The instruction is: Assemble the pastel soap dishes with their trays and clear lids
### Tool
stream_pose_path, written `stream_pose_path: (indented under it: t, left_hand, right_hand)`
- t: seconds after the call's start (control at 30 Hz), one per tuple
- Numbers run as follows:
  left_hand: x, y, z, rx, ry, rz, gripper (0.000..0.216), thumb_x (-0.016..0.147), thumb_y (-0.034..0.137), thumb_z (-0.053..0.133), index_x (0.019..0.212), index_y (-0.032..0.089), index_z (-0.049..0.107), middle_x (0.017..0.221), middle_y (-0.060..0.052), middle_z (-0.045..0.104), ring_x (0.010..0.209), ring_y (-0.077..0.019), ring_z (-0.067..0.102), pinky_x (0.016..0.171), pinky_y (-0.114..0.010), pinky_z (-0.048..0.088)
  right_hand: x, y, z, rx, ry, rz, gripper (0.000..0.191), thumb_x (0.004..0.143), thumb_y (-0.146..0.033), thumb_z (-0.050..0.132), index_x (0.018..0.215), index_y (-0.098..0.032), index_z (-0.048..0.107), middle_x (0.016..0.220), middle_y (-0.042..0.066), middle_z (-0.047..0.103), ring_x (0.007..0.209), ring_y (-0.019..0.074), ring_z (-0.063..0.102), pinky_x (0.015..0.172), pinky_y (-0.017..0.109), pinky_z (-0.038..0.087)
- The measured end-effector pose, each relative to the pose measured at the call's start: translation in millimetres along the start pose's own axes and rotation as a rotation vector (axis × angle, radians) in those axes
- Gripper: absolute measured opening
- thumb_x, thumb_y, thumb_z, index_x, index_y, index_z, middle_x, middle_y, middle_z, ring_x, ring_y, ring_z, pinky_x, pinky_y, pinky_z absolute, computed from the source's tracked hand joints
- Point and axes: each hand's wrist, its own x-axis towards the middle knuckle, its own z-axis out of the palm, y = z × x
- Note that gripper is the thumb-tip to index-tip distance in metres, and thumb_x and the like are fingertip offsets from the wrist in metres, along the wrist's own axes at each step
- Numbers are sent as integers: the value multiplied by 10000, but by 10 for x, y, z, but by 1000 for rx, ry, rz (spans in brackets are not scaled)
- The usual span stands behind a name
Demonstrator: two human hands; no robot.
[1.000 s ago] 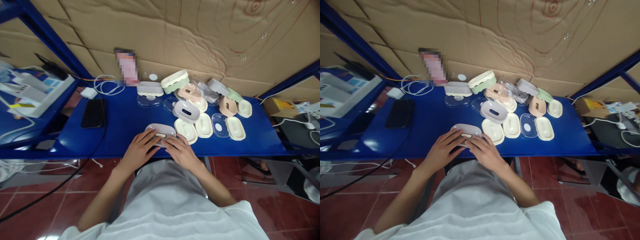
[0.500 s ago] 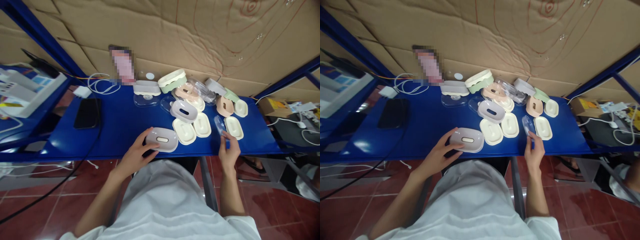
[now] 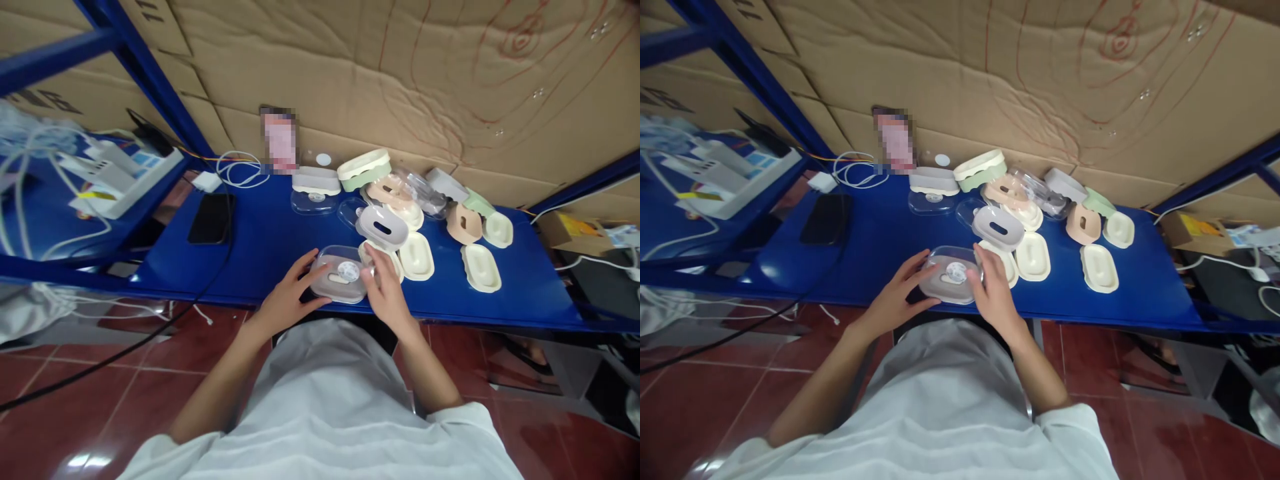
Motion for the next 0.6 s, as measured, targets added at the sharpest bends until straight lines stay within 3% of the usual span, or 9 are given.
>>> stream_pose_path:
  t: [0.1,0.23,0.37,0.6]
  left_hand:
    - [-3,-8,11,-13,25,-14,669,984,454,761,1594,345,510,1774,-137,303,1540,-354,503,1226,-547,505]
    - [-11,-25,26,-17,72,-7,639,990,485,747,1561,316,516,1754,-141,348,1595,-335,431,1266,-554,454]
    - [-15,-46,35,-42,73,-3,574,1024,514,689,1530,298,528,1734,-136,402,1597,-307,436,1275,-551,441]
    - [-4,-44,12,-38,46,10,567,1032,501,677,1527,270,523,1737,-146,397,1608,-292,419,1285,-538,428]
  right_hand:
    - [-53,-49,6,-262,-134,-196,614,1109,-480,525,1678,-280,410,1746,175,359,1617,358,361,1268,619,399]
    - [-126,-62,6,-331,-317,-365,607,1078,-448,614,1650,-317,460,1728,110,427,1650,330,309,1294,586,401]
    - [-179,-57,84,-397,-252,-417,538,1078,-380,629,1599,-284,540,1688,113,489,1648,335,317,1308,589,390]
    - [-291,-33,206,-473,-157,-411,590,1053,-370,674,1618,-300,518,1681,167,489,1622,349,381,1266,583,455]
